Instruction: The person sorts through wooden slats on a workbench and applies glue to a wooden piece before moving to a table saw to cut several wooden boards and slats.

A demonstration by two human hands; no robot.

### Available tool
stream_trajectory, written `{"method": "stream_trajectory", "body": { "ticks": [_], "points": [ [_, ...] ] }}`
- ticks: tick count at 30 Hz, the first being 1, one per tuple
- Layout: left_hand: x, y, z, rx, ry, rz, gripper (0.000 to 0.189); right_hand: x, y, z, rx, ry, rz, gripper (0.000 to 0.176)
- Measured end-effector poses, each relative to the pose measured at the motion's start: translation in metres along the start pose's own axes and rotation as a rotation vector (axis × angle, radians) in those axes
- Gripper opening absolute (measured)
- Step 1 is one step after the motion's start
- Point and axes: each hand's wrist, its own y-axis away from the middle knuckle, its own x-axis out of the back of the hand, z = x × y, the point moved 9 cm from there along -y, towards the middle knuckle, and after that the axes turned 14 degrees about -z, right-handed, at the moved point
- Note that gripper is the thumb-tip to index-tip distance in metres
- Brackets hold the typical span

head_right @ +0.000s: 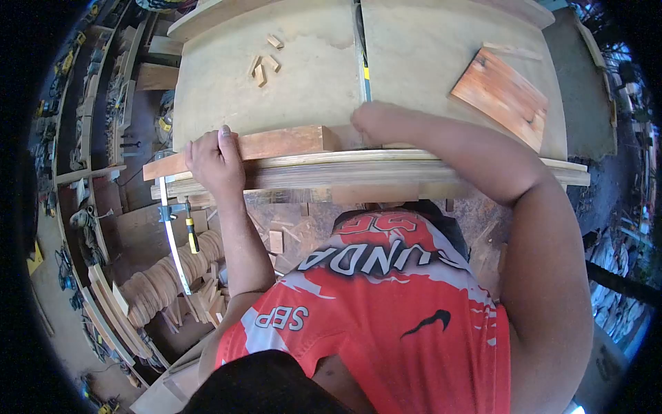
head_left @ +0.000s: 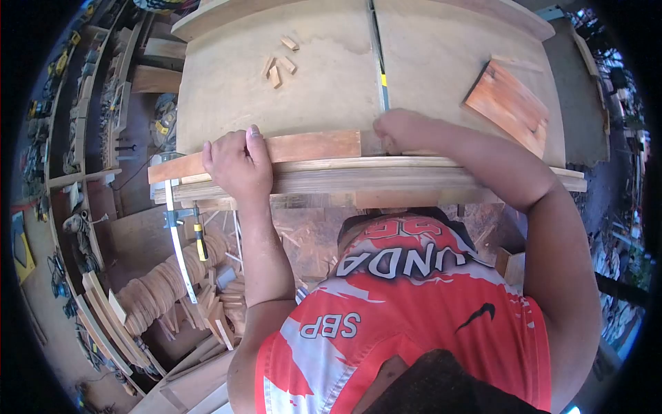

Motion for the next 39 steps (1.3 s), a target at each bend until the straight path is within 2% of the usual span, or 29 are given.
{"method": "stream_trajectory", "body": {
  "ticks": [3, 5, 6, 9, 10, 11, 13, 14, 18, 19, 21, 24, 29, 33, 35, 37, 38, 39],
  "points": [
    [-0.001, 0.000, 0.002, -0.024, 0.004, -0.028, 0.028, 0.045, 0.059, 0.015, 0.099, -0.340, 0.179, 0.020],
    [-0.003, 0.000, 0.002, -0.047, 0.016, -0.064, 0.028, 0.052, 0.140, 0.041, -0.137, -0.366, 0.151, 0.018],
    [-0.003, 0.000, 0.001, -0.045, 0.009, -0.071, 0.028, 0.055, 0.187, 0.043, -0.160, -0.222, 0.162, 0.015],
    [-0.005, 0.000, 0.001, -0.056, 0.016, -0.072, 0.028, 0.003, 0.324, 0.086, -0.667, -0.251, -0.218, 0.020],
    [-0.005, 0.000, 0.002, -0.053, 0.010, -0.073, 0.028, -0.021, 0.365, 0.099, -0.777, -0.195, -0.264, 0.021],
    [-0.004, -0.001, 0.003, -0.048, 0.004, -0.072, 0.028, -0.024, 0.367, 0.095, -0.790, -0.206, -0.275, 0.021],
    [-0.006, -0.002, 0.008, -0.059, 0.018, -0.103, 0.028, -0.015, 0.354, 0.080, -0.740, -0.374, -0.108, 0.020],
    [-0.007, -0.002, 0.006, -0.057, 0.029, -0.105, 0.028, 0.002, 0.329, 0.066, -0.515, -0.360, 0.268, 0.017],
    [-0.005, -0.002, 0.006, -0.046, 0.002, -0.123, 0.029, -0.006, 0.219, 0.112, -0.325, -0.203, 0.300, 0.017],
    [-0.005, -0.002, 0.007, -0.043, 0.000, -0.131, 0.030, -0.004, 0.206, 0.120, -0.306, -0.206, 0.291, 0.017],
    [-0.006, -0.003, 0.009, -0.031, -0.005, -0.142, 0.031, -0.041, 0.171, 0.130, -0.300, -0.509, -0.081, 0.012],
    [-0.003, -0.005, 0.019, -0.105, 0.006, -0.104, 0.039, -0.039, 0.146, 0.118, -0.250, -0.531, -0.103, 0.007],
    [-0.005, -0.005, 0.015, -0.065, 0.012, -0.111, 0.039, -0.040, 0.093, 0.091, -0.032, -0.481, -0.060, 0.006],
    [-0.009, -0.003, 0.004, 0.033, 0.061, -0.129, 0.035, -0.035, 0.059, 0.064, 0.052, -0.406, -0.032, 0.007],
    [-0.009, -0.002, 0.002, 0.056, 0.057, -0.135, 0.035, -0.035, 0.049, 0.061, 0.051, -0.358, -0.104, 0.009],
    [-0.009, -0.004, 0.004, 0.038, 0.071, -0.138, 0.035, -0.040, 0.047, 0.064, 0.043, -0.452, -0.131, 0.011],
    [-0.009, -0.005, 0.004, 0.040, 0.073, -0.137, 0.035, -0.038, 0.050, 0.065, 0.042, -0.451, -0.133, 0.011],
    [-0.009, -0.005, 0.005, 0.028, 0.059, -0.131, 0.035, -0.027, 0.057, 0.061, 0.122, -0.439, -0.061, 0.013]
  ]
}}
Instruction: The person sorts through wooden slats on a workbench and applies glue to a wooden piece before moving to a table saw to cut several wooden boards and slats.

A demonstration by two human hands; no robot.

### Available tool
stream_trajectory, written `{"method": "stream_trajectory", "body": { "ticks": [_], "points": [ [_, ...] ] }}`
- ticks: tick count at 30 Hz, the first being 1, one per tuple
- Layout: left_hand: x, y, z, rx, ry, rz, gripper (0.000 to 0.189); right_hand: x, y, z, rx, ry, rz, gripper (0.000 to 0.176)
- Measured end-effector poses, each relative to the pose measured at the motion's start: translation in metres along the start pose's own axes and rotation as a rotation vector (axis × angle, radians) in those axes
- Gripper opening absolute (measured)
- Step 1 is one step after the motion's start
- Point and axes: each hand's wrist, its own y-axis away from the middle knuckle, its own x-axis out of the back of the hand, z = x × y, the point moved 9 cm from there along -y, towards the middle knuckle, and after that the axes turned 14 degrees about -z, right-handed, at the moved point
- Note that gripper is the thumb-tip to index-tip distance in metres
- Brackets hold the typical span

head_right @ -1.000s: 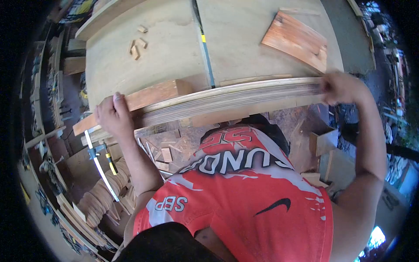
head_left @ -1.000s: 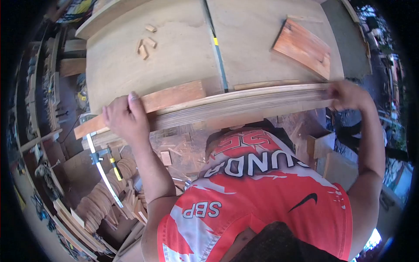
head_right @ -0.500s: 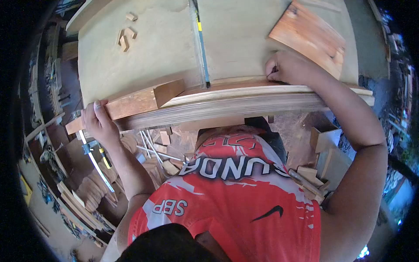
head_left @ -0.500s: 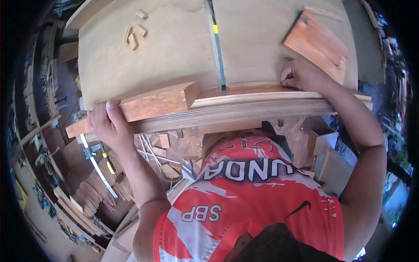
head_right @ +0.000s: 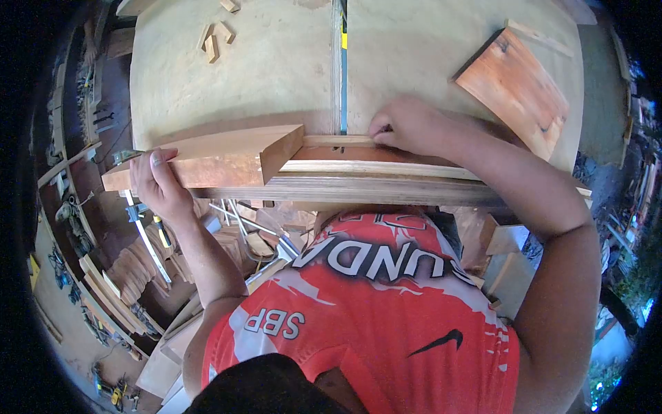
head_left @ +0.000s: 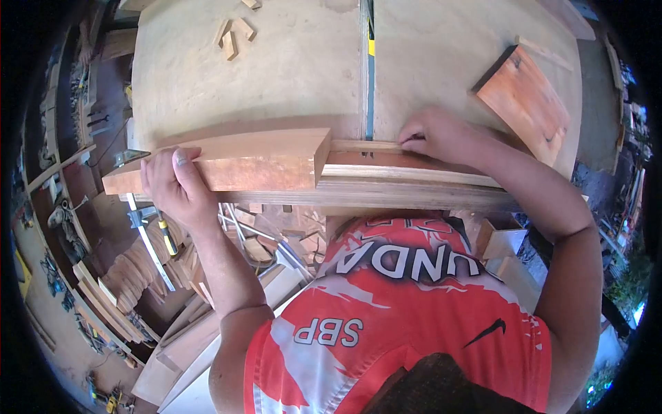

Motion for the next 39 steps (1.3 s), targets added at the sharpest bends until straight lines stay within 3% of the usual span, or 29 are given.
{"method": "stream_trajectory", "body": {
  "ticks": [1, 3, 4, 5, 7, 9, 10, 12, 13, 15, 22, 28, 30, 37, 39],
  "points": [
    [0.001, 0.000, 0.001, -0.012, -0.015, 0.004, 0.035, 0.008, 0.009, -0.009, 0.092, 0.017, 0.051, 0.015],
    [0.000, 0.001, 0.000, -0.004, -0.009, -0.002, 0.035, 0.044, 0.049, 0.011, -0.049, -0.039, 0.265, 0.019],
    [-0.001, 0.002, -0.001, 0.003, -0.009, -0.008, 0.035, 0.070, 0.078, 0.025, -0.222, -0.063, 0.404, 0.024],
    [-0.001, 0.002, -0.001, 0.003, -0.007, -0.012, 0.035, 0.090, 0.112, 0.044, -0.399, -0.088, 0.543, 0.030],
    [0.000, 0.001, 0.003, -0.005, -0.009, -0.001, 0.037, 0.133, 0.178, 0.130, -0.401, 0.025, 0.826, 0.050],
    [0.000, 0.001, 0.003, 0.000, 0.006, 0.002, 0.037, 0.147, 0.217, 0.153, -0.780, 0.637, 0.703, 0.073],
    [0.000, 0.001, 0.002, 0.007, 0.021, 0.008, 0.037, 0.144, 0.228, 0.173, -0.782, 0.630, 0.697, 0.073],
    [-0.001, 0.002, 0.002, 0.007, -0.007, 0.010, 0.039, 0.138, 0.225, 0.194, -0.607, 0.417, 0.706, 0.089],
    [-0.001, 0.002, 0.002, -0.010, 0.002, 0.008, 0.039, 0.137, 0.220, 0.194, -0.607, 0.414, 0.700, 0.089],
    [-0.001, 0.000, 0.003, -0.045, -0.017, 0.000, 0.041, 0.127, 0.195, 0.163, -0.386, 0.450, 0.697, 0.094],
    [-0.001, 0.001, 0.003, -0.039, -0.012, 0.018, 0.042, 0.109, 0.112, 0.075, -0.294, 0.588, 0.694, 0.098],
    [0.000, 0.001, 0.004, -0.045, 0.009, 0.049, 0.040, 0.096, 0.096, 0.066, -0.280, 0.572, 0.663, 0.097],
    [0.003, 0.005, 0.001, -0.130, 0.086, 0.063, 0.037, 0.092, 0.093, 0.056, -0.247, 0.572, 0.682, 0.093],
    [-0.001, 0.003, -0.005, -0.060, -0.041, -0.003, 0.034, 0.111, 0.096, 0.066, -0.320, 0.492, 0.558, 0.088],
    [-0.003, 0.002, -0.010, 0.050, -0.086, -0.115, 0.027, 0.115, 0.088, 0.085, -0.494, 0.413, 0.430, 0.087]
  ]
}}
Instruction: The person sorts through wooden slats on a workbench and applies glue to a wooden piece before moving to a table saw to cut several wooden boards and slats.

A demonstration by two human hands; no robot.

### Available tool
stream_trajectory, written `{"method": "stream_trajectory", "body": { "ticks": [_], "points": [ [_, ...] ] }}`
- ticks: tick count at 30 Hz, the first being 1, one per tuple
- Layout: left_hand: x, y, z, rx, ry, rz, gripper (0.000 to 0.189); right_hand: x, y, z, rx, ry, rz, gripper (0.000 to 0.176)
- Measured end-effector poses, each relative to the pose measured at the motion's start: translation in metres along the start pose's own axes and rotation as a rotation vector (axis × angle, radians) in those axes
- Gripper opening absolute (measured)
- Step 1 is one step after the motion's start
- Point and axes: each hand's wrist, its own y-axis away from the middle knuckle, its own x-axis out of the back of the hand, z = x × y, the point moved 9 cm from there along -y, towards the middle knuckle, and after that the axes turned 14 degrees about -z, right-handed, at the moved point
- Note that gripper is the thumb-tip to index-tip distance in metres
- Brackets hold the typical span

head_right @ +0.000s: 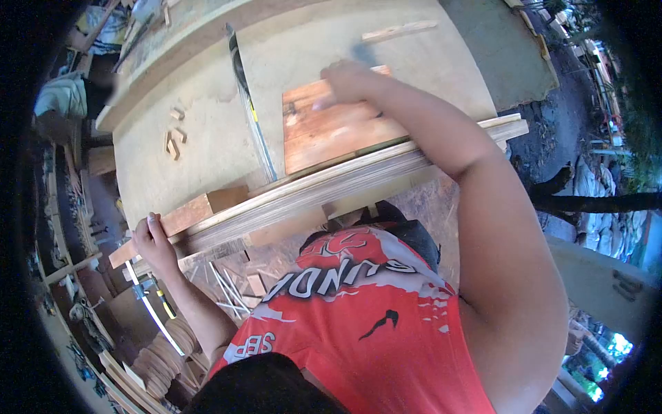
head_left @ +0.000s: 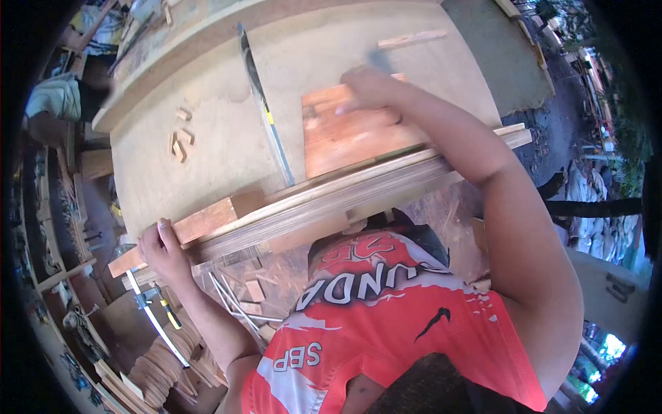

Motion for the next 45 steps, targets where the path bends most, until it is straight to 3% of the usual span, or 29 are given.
{"method": "stream_trajectory", "body": {
  "ticks": [1, 3, 7, 9, 13, 15, 17, 18, 20, 21, 22, 25, 30, 31, 33, 39, 41, 45],
  "points": [
    [0.004, 0.005, 0.013, -0.015, -0.006, 0.020, 0.027, 0.005, -0.003, 0.000, -0.002, -0.003, 0.025, 0.087],
    [0.028, 0.028, 0.042, -0.046, 0.385, 0.325, 0.019, 0.002, -0.016, 0.001, 0.055, 0.065, -0.122, 0.096],
    [0.043, 0.050, 0.192, -0.533, 0.508, 0.415, 0.014, -0.001, -0.044, 0.017, 0.181, -0.012, -0.222, 0.099],
    [0.025, 0.029, 0.255, -0.618, 0.536, 0.339, 0.016, 0.020, -0.022, 0.023, 0.151, -0.035, -0.137, 0.094],
    [-0.082, -0.101, 0.332, -0.412, 0.757, 0.023, 0.019, 0.102, 0.068, 0.114, 0.109, -0.134, 0.119, 0.084],
    [-0.152, -0.157, 0.385, -0.413, 0.593, -0.160, 0.023, 0.133, 0.133, 0.191, 0.033, -0.198, 0.305, 0.074],
    [-0.246, -0.200, 0.437, -0.584, 0.255, -0.312, 0.043, 0.157, 0.198, 0.256, -0.084, -0.141, 0.429, 0.067],
    [-0.274, -0.201, 0.471, -0.686, 0.051, -0.275, 0.044, 0.159, 0.225, 0.288, -0.124, -0.110, 0.473, 0.065],
    [-0.310, -0.199, 0.524, -0.690, 0.031, -0.462, 0.038, 0.164, 0.287, 0.329, -0.262, -0.076, 0.557, 0.076],
    [-0.315, -0.200, 0.539, -0.671, 0.032, -0.390, 0.035, 0.159, 0.310, 0.353, -0.341, -0.074, 0.539, 0.073],
    [-0.319, -0.202, 0.549, -0.648, 0.030, -0.312, 0.032, 0.154, 0.329, 0.374, -0.416, -0.071, 0.524, 0.071],
    [-0.334, -0.192, 0.562, -0.676, 0.016, -0.485, 0.023, 0.144, 0.382, 0.401, -0.437, -0.019, 0.624, 0.061],
    [-0.302, -0.064, 0.549, -0.803, 0.126, -0.957, 0.029, 0.139, 0.403, 0.419, -0.303, -0.108, 0.672, 0.053],
    [-0.303, -0.048, 0.543, -0.780, 0.132, -0.955, 0.029, 0.140, 0.400, 0.422, -0.326, -0.123, 0.649, 0.051],
    [-0.310, -0.014, 0.539, -0.858, 0.180, -1.116, 0.031, 0.148, 0.382, 0.422, -0.320, -0.133, 0.635, 0.050],
    [-0.321, 0.008, 0.509, -0.949, 0.273, -1.119, 0.030, 0.169, 0.299, 0.371, -0.121, -0.101, 0.579, 0.058],
    [-0.302, 0.021, 0.502, -0.711, 0.246, -1.325, 0.027, 0.169, 0.271, 0.360, -0.105, -0.058, 0.548, 0.060],
    [-0.303, 0.024, 0.485, -0.695, 0.283, -1.353, 0.020, 0.164, 0.225, 0.323, 0.026, 0.017, 0.492, 0.062]
  ]
}}
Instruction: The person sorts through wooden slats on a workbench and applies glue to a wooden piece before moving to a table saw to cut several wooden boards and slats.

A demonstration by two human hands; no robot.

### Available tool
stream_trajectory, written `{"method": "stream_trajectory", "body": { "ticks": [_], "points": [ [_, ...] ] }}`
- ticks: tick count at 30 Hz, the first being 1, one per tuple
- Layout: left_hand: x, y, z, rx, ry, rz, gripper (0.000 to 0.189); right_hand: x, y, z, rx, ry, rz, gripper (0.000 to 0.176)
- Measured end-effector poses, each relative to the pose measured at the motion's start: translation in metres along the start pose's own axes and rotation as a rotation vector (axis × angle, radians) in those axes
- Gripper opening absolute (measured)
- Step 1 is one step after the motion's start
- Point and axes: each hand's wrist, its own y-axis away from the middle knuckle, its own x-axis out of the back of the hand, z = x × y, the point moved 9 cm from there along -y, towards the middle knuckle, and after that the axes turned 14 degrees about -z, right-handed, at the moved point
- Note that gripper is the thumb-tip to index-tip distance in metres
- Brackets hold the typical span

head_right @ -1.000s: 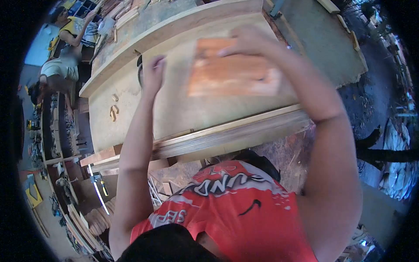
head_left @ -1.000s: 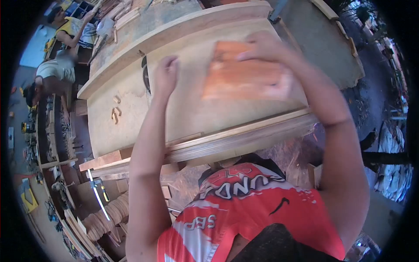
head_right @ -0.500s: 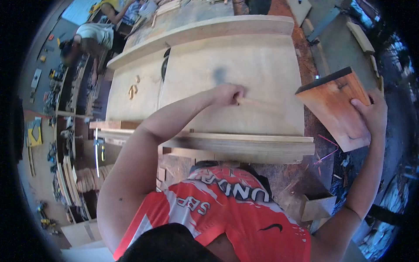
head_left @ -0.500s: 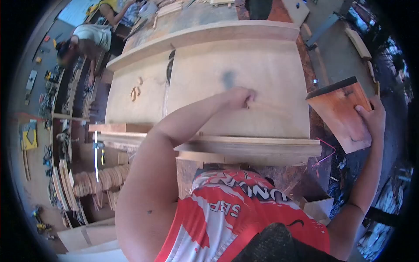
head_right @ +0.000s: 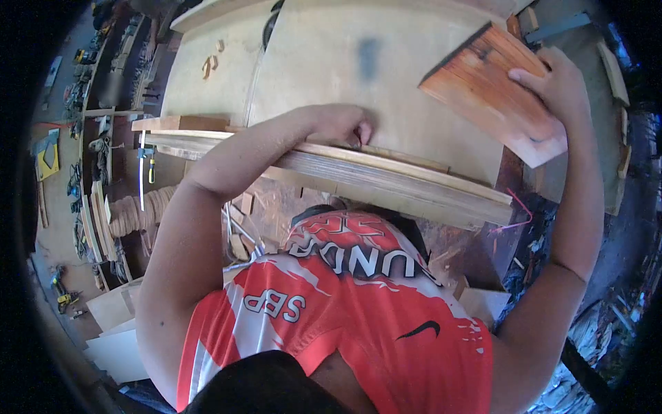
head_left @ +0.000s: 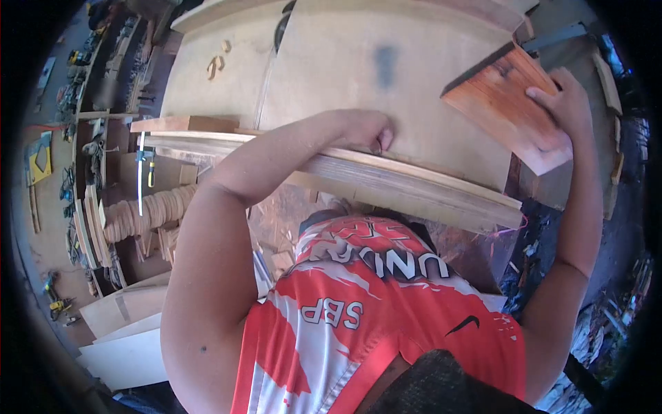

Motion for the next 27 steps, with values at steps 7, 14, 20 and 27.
{"method": "stream_trajectory", "body": {
  "ticks": [7, 14, 20, 27],
  "points": [
    [0.010, 0.032, -0.014, 0.111, -0.059, 0.022, 0.015, -0.060, -0.047, -0.044, 0.089, -0.030, -0.219, 0.063],
    [0.006, 0.065, -0.039, 0.146, 0.095, 0.045, 0.019, -0.121, -0.093, -0.095, 0.206, -0.068, -0.314, 0.067],
    [0.006, 0.152, -0.039, 0.172, 0.052, 0.332, 0.026, -0.181, -0.149, -0.143, 0.199, -0.141, -0.486, 0.084],
    [-0.047, 0.326, -0.052, 0.350, 0.086, 1.084, 0.021, -0.235, -0.160, -0.224, 0.160, -0.303, -0.606, 0.062]
  ]
}}
